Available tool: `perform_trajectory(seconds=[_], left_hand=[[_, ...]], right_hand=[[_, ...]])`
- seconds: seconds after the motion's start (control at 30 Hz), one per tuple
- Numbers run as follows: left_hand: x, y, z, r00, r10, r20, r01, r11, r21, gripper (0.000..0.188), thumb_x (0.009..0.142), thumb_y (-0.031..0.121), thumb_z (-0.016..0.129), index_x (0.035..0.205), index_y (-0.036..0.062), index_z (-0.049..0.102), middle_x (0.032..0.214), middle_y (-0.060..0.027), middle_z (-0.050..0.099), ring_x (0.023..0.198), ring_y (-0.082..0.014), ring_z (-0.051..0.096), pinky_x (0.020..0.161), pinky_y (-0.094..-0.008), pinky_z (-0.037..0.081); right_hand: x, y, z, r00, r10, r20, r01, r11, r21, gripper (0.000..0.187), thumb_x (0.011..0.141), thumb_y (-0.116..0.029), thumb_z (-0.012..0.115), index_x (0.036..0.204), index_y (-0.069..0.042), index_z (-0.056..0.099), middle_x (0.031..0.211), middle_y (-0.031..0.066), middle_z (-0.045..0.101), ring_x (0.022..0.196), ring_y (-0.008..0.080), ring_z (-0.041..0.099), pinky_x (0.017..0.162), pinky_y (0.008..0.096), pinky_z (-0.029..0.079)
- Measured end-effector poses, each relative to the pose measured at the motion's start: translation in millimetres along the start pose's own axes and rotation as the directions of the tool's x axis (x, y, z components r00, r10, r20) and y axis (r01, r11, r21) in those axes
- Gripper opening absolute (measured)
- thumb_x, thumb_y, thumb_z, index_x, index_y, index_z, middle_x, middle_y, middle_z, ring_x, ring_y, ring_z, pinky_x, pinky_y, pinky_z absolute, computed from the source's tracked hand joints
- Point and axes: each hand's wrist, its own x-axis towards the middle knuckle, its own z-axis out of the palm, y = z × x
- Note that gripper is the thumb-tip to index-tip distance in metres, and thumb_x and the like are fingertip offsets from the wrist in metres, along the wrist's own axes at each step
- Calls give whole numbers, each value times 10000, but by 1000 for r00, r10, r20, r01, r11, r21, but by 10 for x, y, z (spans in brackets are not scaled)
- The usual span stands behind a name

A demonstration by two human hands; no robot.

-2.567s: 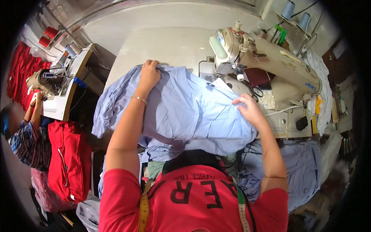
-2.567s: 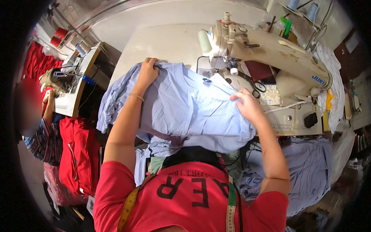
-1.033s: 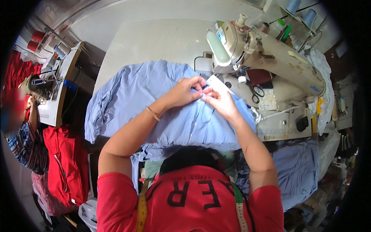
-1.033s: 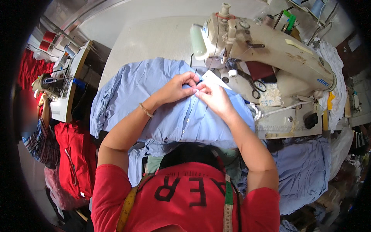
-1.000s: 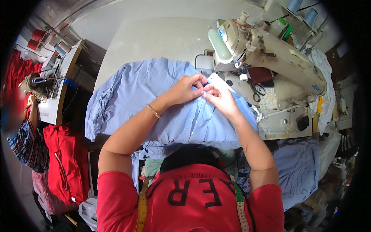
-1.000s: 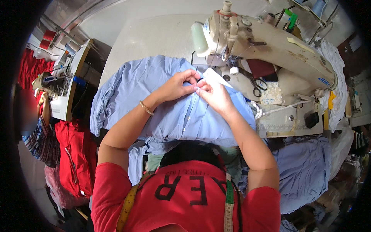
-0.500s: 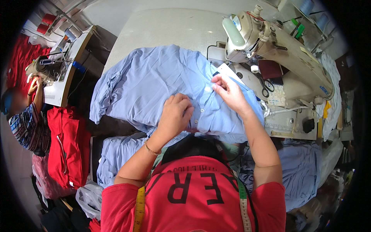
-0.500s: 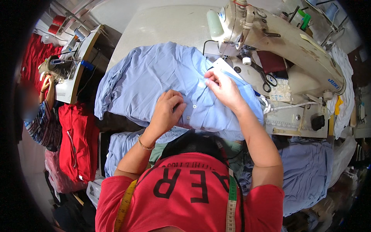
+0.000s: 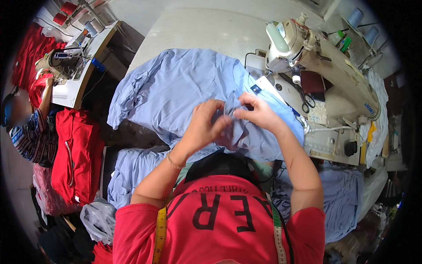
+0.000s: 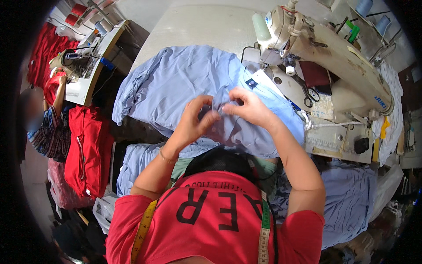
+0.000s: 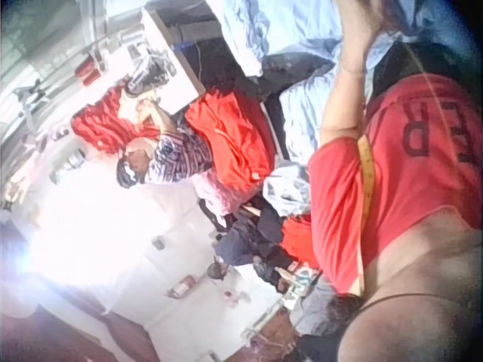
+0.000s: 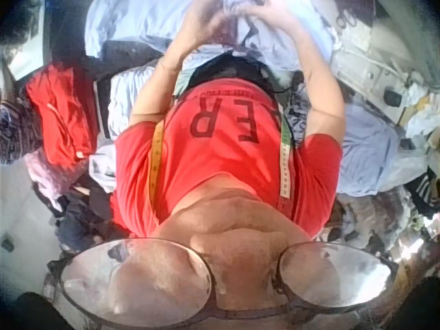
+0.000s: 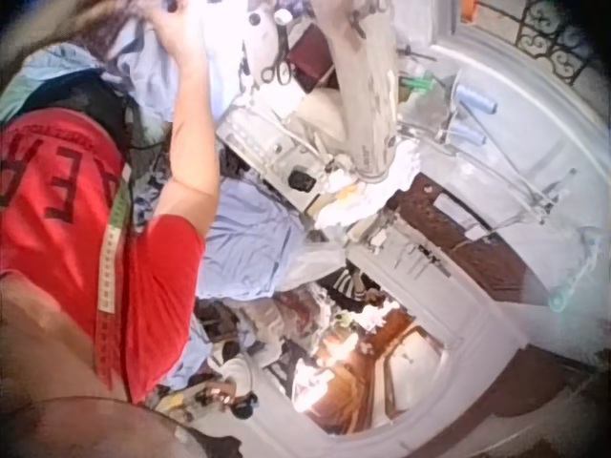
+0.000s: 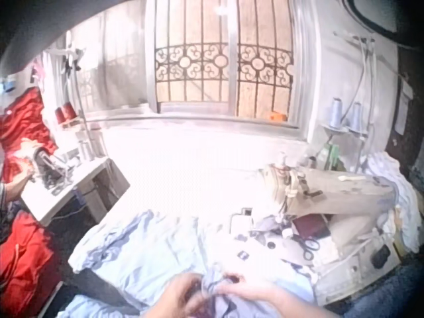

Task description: The person trims loose threads and aligns the fabric of a light blue shirt collar at a sewing machine workstation, using small shears to clip excess material before smoothing the garment and checking the seam alignment.

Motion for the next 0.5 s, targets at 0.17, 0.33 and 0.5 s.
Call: perform_trajectory(seconds=[0.17, 0.33, 0.5], left_hand=[[-347, -156, -482, 998, 22, -58, 13, 841, 541, 269, 680, 210, 712, 863, 57, 588, 1063, -120, 546, 1016, -296, 491, 875, -376, 343], [-429, -318, -1021, 958, -257, -127, 283, 782, 555, 141, 784, 118, 611, 769, 24, 508, 809, -160, 567, 732, -372, 552, 632, -433, 427], [600, -495, -1360, 919, 86, -384, 159, 811, 563, 139, 846, 93, 530, 794, -23, 476, 771, -234, 524, 753, -436, 507, 644, -468, 408]], right_hand=[[25, -394, -99, 977, 24, -214, 94, 845, 527, 153, 802, -148, 672, 860, -53, 565, 809, -43, 515, 770, 45, 467, 709, 215, 388], [121, -165, -165, 977, -20, -213, 127, 857, 499, 120, 827, -146, 646, 869, -72, 562, 834, -44, 520, 810, 38, 464, 769, 210, 379], [137, -197, 43, 966, -92, -240, 183, 901, 392, 160, 850, -181, 633, 870, -75, 514, 794, -62, 433, 754, 38, 379, 694, 188, 320]])
